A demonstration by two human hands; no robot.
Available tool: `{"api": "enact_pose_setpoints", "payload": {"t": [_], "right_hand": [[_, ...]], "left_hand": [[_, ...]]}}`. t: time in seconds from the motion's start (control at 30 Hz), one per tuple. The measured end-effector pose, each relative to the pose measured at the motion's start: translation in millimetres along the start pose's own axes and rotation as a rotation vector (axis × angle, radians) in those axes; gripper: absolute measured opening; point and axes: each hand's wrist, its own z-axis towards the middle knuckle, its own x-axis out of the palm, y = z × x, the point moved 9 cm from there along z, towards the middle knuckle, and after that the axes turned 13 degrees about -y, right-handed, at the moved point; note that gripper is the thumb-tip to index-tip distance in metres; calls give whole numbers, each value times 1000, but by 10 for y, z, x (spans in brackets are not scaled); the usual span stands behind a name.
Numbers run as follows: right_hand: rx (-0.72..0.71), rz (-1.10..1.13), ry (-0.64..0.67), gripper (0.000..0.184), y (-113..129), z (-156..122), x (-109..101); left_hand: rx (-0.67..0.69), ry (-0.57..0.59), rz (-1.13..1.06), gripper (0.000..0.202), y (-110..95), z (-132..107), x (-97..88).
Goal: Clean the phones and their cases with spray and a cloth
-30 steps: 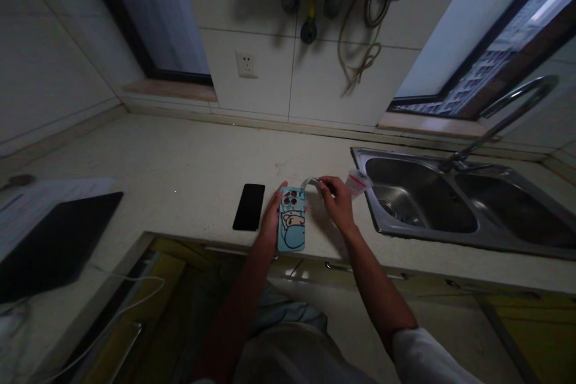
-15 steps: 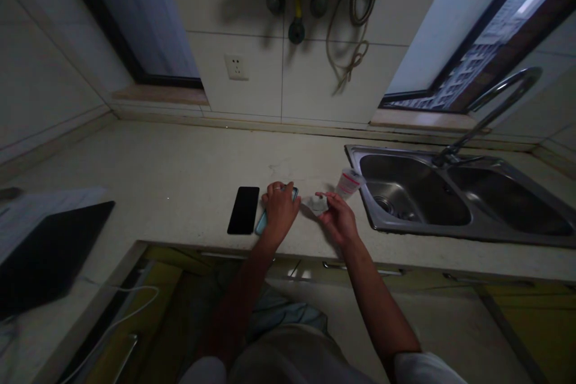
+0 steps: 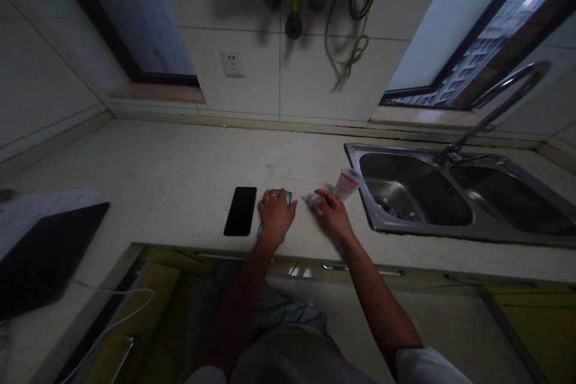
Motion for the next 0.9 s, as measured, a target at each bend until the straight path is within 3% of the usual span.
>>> {"api": "enact_pose_setpoints", "payload": {"t": [0.17, 0.3, 0.37, 0.53, 0.67, 0.77, 0.9], "right_hand": [[-228, -171, 33, 40, 162, -118, -21], [-512, -212, 28, 31, 536, -344, -131], [-556, -214, 39, 28, 607, -431, -186], [-432, -309, 303, 25, 309, -613, 15], [-305, -400, 343, 38, 94, -653, 194], [-295, -496, 359, 43, 130, -658, 370], [-339, -668, 387, 34, 272, -684, 623]], "left_hand": [[-39, -102, -79, 53, 260, -90, -303], [-141, -203, -79, 55, 684, -101, -576], [-207, -159, -7, 60, 897, -100, -590], [-297, 11, 148, 71, 1133, -82, -449], [-304, 30, 146, 67, 1127, -7, -389], [-316, 35, 113, 66, 1167, 26, -386], [-334, 31, 24, 57, 1171, -41, -468]]}}
